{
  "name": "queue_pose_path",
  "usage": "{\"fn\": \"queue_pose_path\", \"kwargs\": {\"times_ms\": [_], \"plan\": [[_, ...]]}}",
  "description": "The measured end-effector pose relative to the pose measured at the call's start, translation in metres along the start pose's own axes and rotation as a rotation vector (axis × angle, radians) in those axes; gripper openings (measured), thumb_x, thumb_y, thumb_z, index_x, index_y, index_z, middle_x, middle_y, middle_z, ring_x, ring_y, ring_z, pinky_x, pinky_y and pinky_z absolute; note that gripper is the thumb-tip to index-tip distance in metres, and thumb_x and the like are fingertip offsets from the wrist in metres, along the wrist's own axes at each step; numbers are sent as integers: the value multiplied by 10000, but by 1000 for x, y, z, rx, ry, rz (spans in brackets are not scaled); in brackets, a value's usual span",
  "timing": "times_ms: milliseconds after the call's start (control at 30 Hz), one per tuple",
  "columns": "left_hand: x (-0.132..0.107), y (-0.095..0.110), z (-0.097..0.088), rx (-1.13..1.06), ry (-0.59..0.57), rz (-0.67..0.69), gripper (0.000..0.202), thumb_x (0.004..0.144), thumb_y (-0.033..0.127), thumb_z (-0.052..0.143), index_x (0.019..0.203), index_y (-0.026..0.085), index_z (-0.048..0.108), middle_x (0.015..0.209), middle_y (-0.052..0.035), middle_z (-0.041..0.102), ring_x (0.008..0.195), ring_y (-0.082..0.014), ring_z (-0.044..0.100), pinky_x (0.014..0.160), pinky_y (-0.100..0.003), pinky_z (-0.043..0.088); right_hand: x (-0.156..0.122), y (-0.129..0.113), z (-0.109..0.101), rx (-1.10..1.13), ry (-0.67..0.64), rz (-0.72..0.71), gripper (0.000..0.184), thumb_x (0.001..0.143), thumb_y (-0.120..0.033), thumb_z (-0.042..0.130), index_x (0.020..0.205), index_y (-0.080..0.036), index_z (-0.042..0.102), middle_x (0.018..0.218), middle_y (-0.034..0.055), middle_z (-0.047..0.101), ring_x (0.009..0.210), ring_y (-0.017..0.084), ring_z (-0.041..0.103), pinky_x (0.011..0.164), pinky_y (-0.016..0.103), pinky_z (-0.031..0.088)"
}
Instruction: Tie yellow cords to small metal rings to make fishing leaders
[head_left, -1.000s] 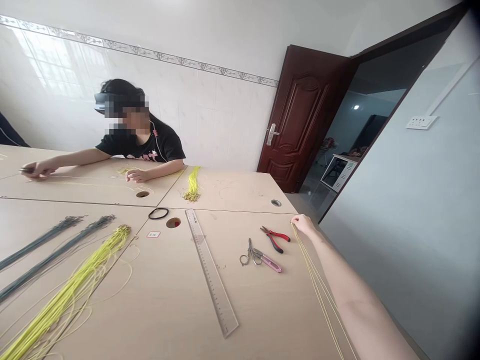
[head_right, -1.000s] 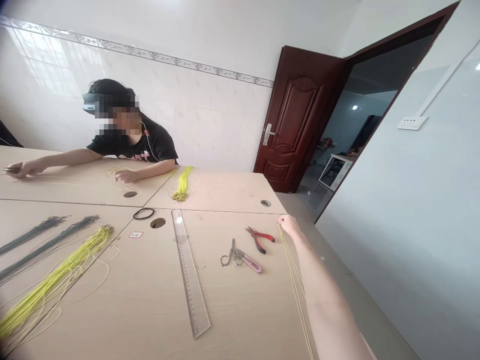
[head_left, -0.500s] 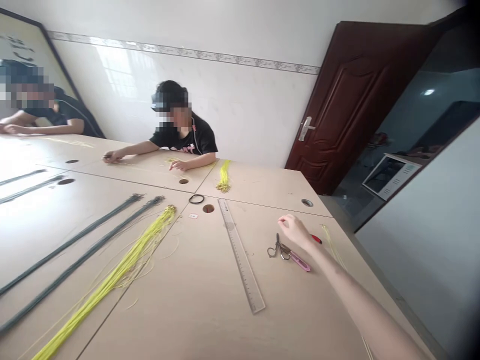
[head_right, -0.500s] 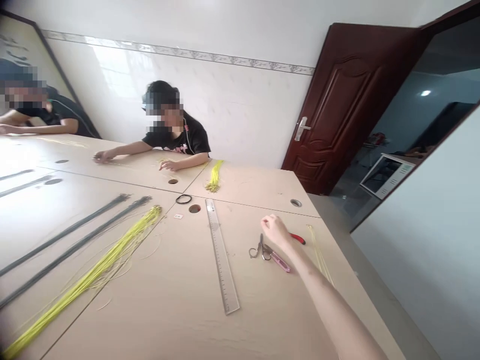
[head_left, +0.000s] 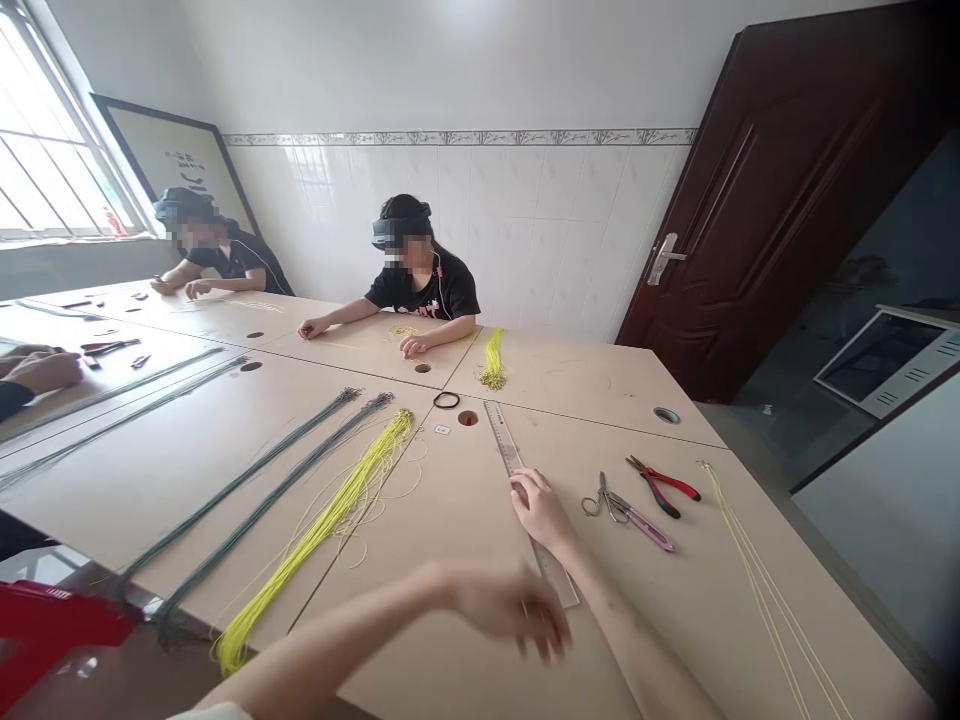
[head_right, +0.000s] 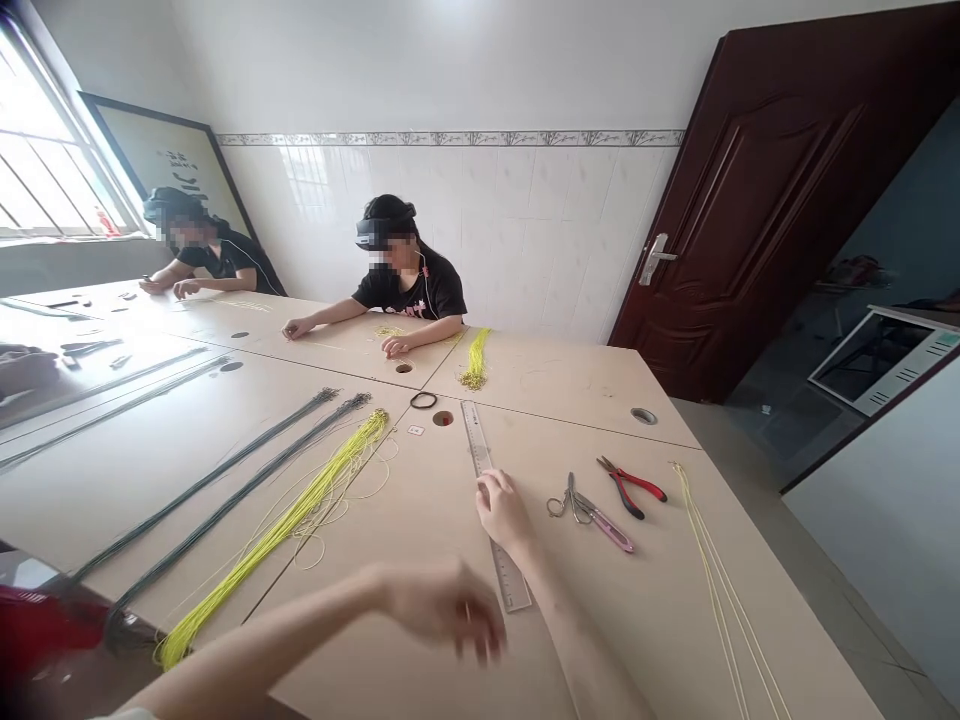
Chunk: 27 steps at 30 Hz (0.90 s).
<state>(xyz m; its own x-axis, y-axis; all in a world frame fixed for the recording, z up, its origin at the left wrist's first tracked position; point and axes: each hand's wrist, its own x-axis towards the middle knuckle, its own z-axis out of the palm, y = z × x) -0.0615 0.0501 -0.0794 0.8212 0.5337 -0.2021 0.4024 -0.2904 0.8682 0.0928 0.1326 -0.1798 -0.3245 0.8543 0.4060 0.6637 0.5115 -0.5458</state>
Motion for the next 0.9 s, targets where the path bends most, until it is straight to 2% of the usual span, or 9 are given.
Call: {"fn": "queue_pose_path", "kwargs": {"times_ms": [167,233,333,433,567,900], "plan": [[-24,-58,-98,239,590,-320,279,923,316,532,1139,142,566,1125,-91,595,967,-219,603,830,-419,519,0,2,3,22,10,9,223,918,-294,540,1086,-158,593,1176,83,577,1072,216,561,919,442,473],[-33,-80,-131,324,735,-425,297,915,317,546,1152,138,561,1142,-93,587,980,-230,599,833,-429,517,0,2,3,28,12,11,222,918,-293,540,1086,-159,593,1179,84,576,1074,216,559,919,441,474],[-40,-108,-159,437,854,-510,294,912,310,551,1151,140,564,1163,-94,580,1009,-237,590,852,-439,510,0,2,2,36,10,10,223,916,-291,544,1086,-156,593,1184,84,574,1085,221,555,922,446,471],[-37,-129,-167,534,891,-545,280,914,301,549,1149,149,569,1183,-97,574,1028,-237,582,869,-443,503,0,3,0,46,5,9,220,915,-290,545,1081,-154,596,1182,84,576,1084,220,557,922,445,472],[-29,-149,-169,639,875,-540,282,914,293,550,1158,152,564,1194,-102,569,1033,-234,581,872,-446,502,0,4,-3,59,3,7,215,917,-289,543,1073,-153,599,1173,82,582,1078,217,561,919,442,475],[-41,-175,-170,828,752,-482,248,919,286,541,1128,160,582,1187,-98,576,1035,-226,580,882,-439,498,-1,10,1,110,12,9,214,918,-289,540,1076,-155,597,1166,82,583,1053,210,571,899,428,489]]}}
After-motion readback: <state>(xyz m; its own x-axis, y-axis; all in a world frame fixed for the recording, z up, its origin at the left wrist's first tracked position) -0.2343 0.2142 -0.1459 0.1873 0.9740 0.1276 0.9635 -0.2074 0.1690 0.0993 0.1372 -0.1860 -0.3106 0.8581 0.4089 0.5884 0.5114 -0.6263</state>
